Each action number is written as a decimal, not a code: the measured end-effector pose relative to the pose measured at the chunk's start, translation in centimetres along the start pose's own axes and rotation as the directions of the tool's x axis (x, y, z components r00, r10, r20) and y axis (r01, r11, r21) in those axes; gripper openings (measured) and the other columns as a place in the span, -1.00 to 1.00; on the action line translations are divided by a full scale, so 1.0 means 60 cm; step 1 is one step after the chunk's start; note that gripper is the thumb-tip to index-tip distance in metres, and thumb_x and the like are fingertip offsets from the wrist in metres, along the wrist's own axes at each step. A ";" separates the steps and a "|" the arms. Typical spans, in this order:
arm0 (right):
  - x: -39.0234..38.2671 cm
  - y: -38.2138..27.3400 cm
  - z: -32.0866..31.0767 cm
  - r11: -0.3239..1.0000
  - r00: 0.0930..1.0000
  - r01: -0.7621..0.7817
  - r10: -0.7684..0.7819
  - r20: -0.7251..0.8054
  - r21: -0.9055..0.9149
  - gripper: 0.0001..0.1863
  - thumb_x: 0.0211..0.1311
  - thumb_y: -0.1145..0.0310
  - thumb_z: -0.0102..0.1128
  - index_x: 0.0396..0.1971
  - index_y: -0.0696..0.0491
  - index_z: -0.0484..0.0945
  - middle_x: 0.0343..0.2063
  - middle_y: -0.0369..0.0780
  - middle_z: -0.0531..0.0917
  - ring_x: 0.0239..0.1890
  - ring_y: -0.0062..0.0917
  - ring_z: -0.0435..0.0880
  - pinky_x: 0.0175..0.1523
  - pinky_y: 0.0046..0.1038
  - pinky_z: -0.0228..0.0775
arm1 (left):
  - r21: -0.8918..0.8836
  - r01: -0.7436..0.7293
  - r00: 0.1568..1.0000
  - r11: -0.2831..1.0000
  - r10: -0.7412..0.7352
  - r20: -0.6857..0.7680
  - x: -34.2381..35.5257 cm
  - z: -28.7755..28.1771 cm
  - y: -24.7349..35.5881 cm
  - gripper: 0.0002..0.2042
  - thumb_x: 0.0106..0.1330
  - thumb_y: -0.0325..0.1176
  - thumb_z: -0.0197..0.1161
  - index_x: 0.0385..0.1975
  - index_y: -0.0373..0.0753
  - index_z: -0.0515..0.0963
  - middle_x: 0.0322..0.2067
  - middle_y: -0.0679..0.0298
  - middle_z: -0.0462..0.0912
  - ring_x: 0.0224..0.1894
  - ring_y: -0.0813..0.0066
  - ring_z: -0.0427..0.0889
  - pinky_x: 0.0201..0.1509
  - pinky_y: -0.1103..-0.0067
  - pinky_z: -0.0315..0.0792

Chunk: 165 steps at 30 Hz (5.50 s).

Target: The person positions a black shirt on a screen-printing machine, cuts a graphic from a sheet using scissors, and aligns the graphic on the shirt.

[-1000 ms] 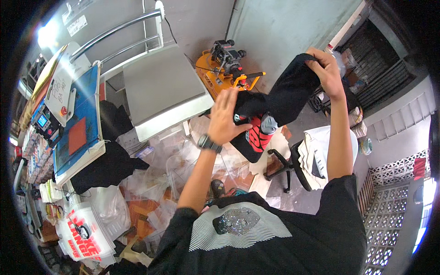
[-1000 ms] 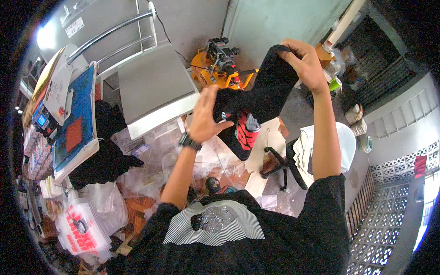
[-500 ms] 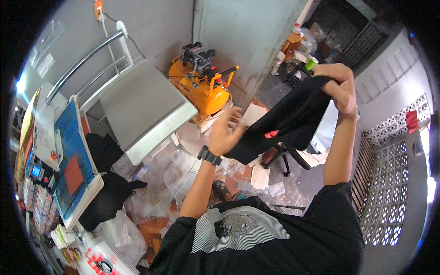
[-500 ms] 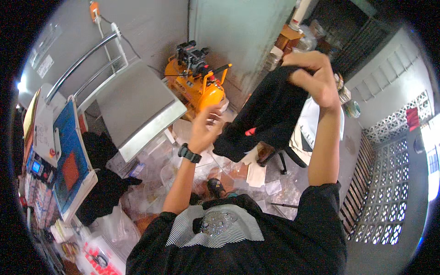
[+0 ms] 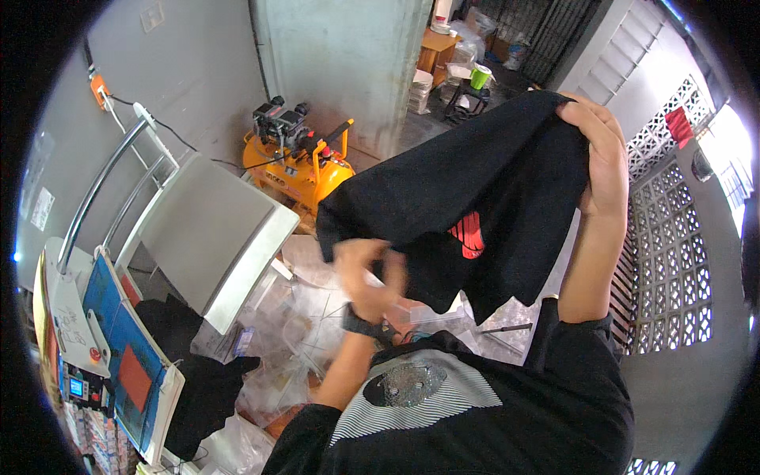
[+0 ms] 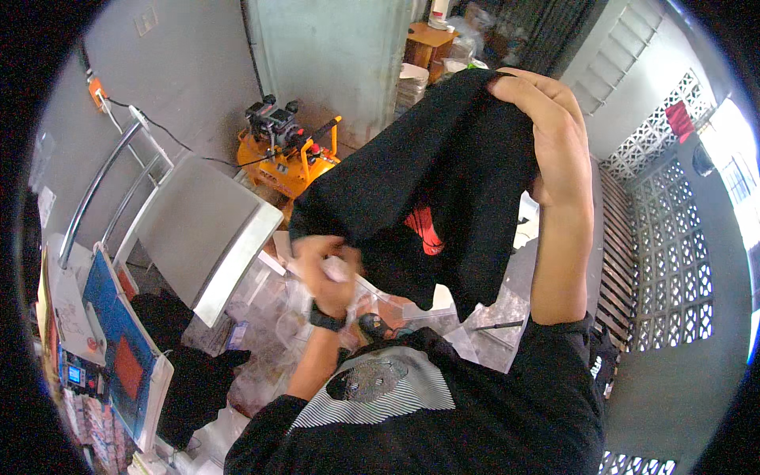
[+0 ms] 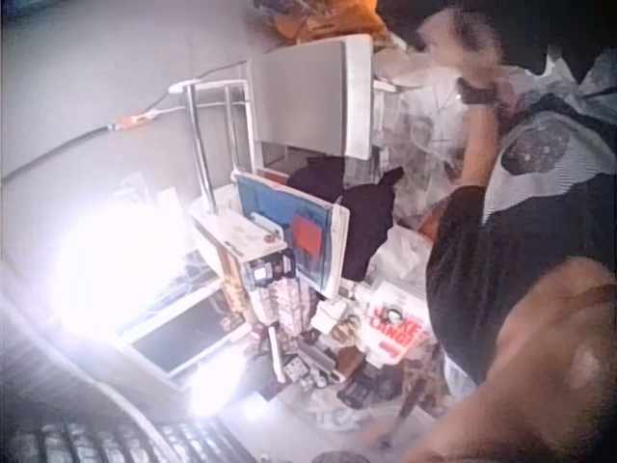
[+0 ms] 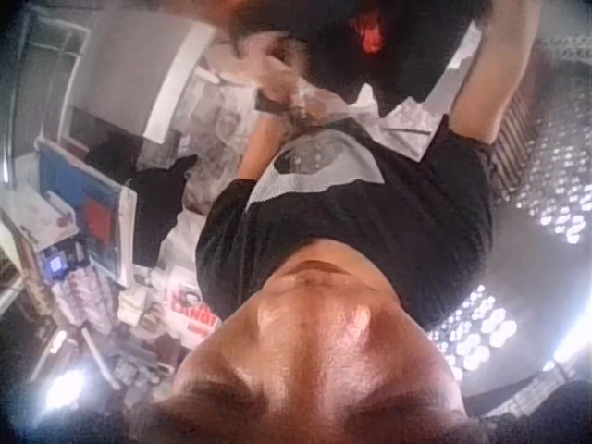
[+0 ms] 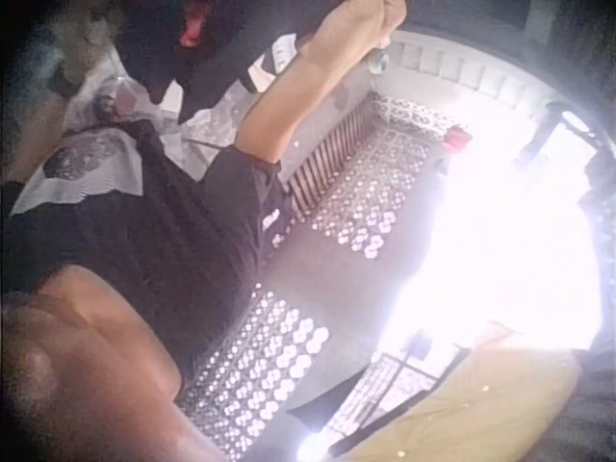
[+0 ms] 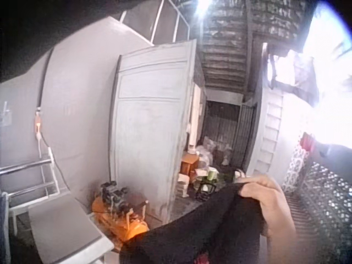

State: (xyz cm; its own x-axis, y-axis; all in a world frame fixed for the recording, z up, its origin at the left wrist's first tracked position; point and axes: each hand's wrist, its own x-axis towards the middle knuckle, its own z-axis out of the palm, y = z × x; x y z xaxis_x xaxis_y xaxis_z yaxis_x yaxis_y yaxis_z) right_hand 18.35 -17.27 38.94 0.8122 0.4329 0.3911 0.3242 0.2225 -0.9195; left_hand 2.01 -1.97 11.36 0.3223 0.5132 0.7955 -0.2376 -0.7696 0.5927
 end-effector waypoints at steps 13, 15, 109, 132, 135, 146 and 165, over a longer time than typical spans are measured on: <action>0.037 -0.008 -0.048 0.993 0.987 0.098 -0.105 0.124 0.063 -0.70 0.19 0.42 0.19 -0.14 0.29 0.64 -0.30 -0.14 0.73 -0.28 -0.50 0.70 -0.07 -0.52 0.52 | 0.250 0.165 0.972 0.954 -0.115 -0.204 -0.047 0.004 -0.133 -0.67 0.06 -0.59 0.23 -0.13 -0.26 0.62 -0.19 0.06 0.68 -0.12 0.06 0.65 0.05 0.34 0.47; 0.059 -0.002 -0.101 0.991 0.989 0.121 -0.125 0.072 0.060 -0.71 0.21 0.44 0.18 -0.13 0.28 0.64 -0.29 -0.15 0.73 -0.27 -0.51 0.70 -0.07 -0.52 0.51 | 0.322 0.182 0.967 0.929 -0.110 -0.230 -0.024 -0.045 -0.131 -0.73 0.14 -0.56 0.22 -0.14 -0.29 0.63 -0.22 0.05 0.70 -0.15 0.10 0.69 0.00 0.39 0.52; -0.300 0.487 0.739 0.789 -0.096 0.143 -0.589 0.802 0.597 -0.78 0.21 0.33 0.19 -0.18 0.06 0.60 -0.31 -0.18 0.63 -0.23 -0.34 0.65 -0.11 -0.34 0.49 | 0.424 0.895 0.394 0.138 -0.691 -0.606 -0.524 -0.359 -0.132 -0.92 0.22 -0.41 0.23 -0.36 -0.23 0.62 -0.52 0.13 0.61 -0.60 0.32 0.56 -0.47 0.43 0.43; -0.884 0.146 1.114 0.514 0.043 0.770 -0.632 0.774 0.377 -0.85 0.07 0.33 0.13 -0.46 0.06 0.64 -0.31 -0.16 0.59 -0.16 -0.32 0.56 -0.10 -0.28 0.36 | -0.859 0.451 -0.455 0.241 -0.766 -0.454 -1.032 -0.573 0.155 -0.88 0.35 -0.25 0.25 -0.26 -0.12 0.56 -0.45 0.28 0.64 -0.60 0.47 0.60 -0.64 0.62 0.35; -0.824 0.133 1.120 0.496 0.170 0.792 -0.740 0.651 0.356 -0.70 0.04 0.42 0.12 -0.19 0.20 0.53 -0.04 0.00 0.50 0.03 -0.18 0.48 0.11 -0.20 0.35 | -0.703 0.694 -0.530 0.158 -0.550 -0.646 -0.983 -0.563 0.163 -0.85 0.38 -0.27 0.21 -0.24 -0.20 0.56 -0.50 0.26 0.64 -0.62 0.53 0.59 -0.64 0.64 0.35; -0.788 0.178 1.248 0.700 -0.032 0.663 -0.326 0.945 0.264 -0.59 0.29 0.00 0.16 -0.34 0.07 0.74 -0.34 -0.12 0.76 -0.23 -0.21 0.76 -0.21 -0.16 0.57 | -0.438 0.813 -0.582 -0.384 -0.560 -0.589 -0.999 -0.269 0.193 -0.79 0.38 -0.23 0.15 -0.27 -0.23 0.61 -0.48 0.18 0.67 -0.54 0.40 0.63 -0.50 0.52 0.44; -0.417 0.273 0.965 0.475 0.143 0.879 -0.318 0.937 0.027 -0.69 0.26 0.09 0.20 -0.45 0.04 0.62 -0.49 -0.04 0.68 -0.39 -0.06 0.68 -0.32 -0.10 0.50 | -0.459 0.883 -0.417 -0.101 -0.619 -0.665 -0.966 -0.638 0.089 -0.72 0.32 -0.16 0.17 -0.31 -0.26 0.65 -0.54 0.16 0.66 -0.53 0.42 0.63 -0.37 0.43 0.51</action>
State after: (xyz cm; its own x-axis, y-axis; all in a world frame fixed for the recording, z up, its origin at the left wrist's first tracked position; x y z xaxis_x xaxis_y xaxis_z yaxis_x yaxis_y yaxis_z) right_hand -24.76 26.11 16.41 -0.4416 0.8098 0.3863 0.8551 0.5103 -0.0920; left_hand -53.02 -21.31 -26.75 -0.5969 0.5151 -0.6151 -0.1124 0.7054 0.6998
